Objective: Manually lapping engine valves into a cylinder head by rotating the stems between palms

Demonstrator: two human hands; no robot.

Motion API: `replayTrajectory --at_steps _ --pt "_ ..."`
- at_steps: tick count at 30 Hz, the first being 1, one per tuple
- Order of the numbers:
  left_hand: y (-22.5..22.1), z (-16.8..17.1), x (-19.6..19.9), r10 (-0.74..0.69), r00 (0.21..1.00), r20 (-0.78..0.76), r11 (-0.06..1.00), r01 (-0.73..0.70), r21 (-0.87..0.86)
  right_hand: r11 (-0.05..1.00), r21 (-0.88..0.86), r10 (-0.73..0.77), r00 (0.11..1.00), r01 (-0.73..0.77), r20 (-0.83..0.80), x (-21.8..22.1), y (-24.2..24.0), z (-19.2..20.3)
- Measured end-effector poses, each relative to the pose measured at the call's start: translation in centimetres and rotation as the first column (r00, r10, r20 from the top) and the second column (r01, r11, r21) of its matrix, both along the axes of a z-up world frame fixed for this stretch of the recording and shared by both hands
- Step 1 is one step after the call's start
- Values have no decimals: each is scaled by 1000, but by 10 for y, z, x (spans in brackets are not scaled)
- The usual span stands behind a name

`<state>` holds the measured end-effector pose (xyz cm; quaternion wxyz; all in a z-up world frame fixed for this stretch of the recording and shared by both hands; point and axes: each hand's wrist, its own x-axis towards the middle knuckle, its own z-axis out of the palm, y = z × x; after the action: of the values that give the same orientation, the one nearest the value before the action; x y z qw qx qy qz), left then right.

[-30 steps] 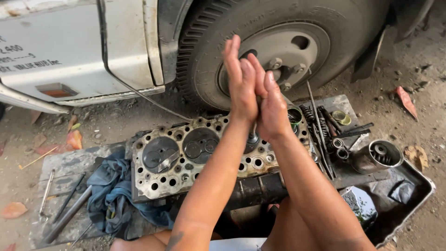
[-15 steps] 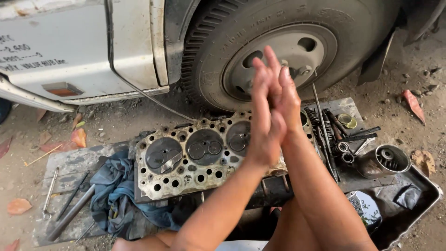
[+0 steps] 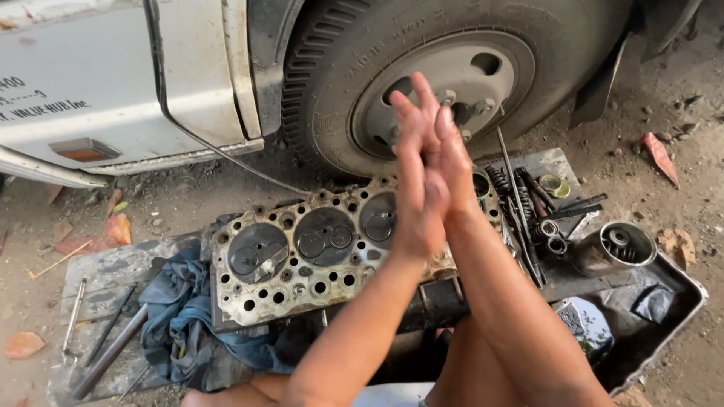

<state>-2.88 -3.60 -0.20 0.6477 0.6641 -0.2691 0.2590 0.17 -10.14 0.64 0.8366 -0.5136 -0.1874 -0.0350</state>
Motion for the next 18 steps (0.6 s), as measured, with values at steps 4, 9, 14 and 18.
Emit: replayTrajectory --at_steps 4,9,14,18 --pt "13 -7 73 197 976 -91 977 -203 -69 990 126 62 998 -59 -20 -9 10 -1" --pt "-10 3 -18 4 1000 1 997 -4 -76 999 -11 52 998 -52 45 25 -11 -28" --pt "-9 4 -48 -62 998 20 996 63 -66 1000 2 7 991 -7 130 3 1 -10" --pt "-8 11 -48 -43 998 42 999 44 -9 993 89 72 997 -73 10 0 4 -6"
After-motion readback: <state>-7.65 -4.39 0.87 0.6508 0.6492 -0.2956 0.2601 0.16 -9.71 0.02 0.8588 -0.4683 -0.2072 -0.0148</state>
